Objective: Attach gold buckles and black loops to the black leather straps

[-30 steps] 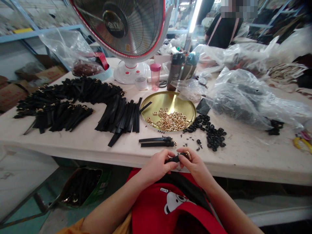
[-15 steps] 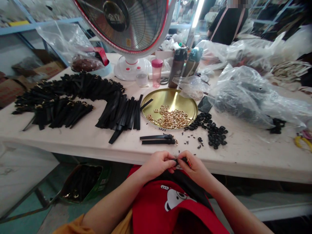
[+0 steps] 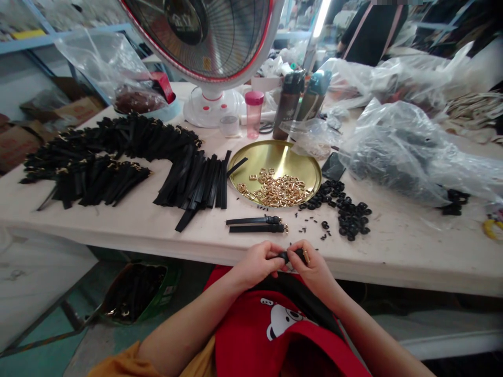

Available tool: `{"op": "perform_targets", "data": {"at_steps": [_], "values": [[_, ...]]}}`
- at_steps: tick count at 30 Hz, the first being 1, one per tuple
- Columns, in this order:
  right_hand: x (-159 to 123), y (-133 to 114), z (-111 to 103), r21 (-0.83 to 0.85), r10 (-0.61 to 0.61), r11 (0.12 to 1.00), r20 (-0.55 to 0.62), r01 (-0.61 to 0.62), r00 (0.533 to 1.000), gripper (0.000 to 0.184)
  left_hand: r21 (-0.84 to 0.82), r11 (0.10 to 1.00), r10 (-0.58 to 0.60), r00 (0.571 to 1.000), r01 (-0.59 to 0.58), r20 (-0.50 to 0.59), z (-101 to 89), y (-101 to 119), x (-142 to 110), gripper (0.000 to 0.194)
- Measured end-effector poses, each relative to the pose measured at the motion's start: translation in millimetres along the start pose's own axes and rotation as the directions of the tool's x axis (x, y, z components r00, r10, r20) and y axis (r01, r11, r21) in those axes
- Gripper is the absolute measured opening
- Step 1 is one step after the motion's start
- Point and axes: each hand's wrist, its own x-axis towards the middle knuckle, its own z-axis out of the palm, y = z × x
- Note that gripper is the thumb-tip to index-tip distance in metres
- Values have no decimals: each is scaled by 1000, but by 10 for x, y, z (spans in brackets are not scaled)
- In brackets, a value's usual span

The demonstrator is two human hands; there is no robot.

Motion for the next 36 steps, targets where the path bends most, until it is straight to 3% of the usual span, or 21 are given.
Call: {"op": "perform_targets", "data": {"at_steps": [3, 8, 13, 16, 21, 26, 30, 36], "values": [[-15, 6, -47, 5, 19, 1000, 83, -19, 996, 12, -10, 998, -60, 998, 60, -8, 20, -45, 13, 23], [-45, -20, -155, 79, 42, 995, 288, -67, 957, 16, 50, 994, -98, 992, 94, 74, -20, -34, -60, 14], [-104, -8, -198, 283, 118, 922, 444, -264, 888, 26, -31, 997, -68, 985, 74, 159, -7, -35, -118, 18], [-131, -11, -165, 365, 133, 883, 411, -297, 902, 27, 24, 998, -61, 986, 58, 155, -28, -32, -124, 23], [-143, -68, -116, 324, 104, 922, 319, -211, 942, 27, 262, 963, -120, 966, 57, 231, -101, 0, -176, 34], [-154, -95, -183, 156, 66, 979, 361, -130, 930, 23, 348, 937, -108, 976, 35, 191, -62, 16, -249, 35], [-192, -79, -204, 165, 52, 978, 384, -124, 922, 20, 387, 922, -78, 971, -16, 225, -27, 36, -252, 35], [-227, -54, -63, 132, 43, 989, 156, -64, 987, 19, 404, 913, -160, 958, 52, 239, -109, 96, -237, 38]]}}
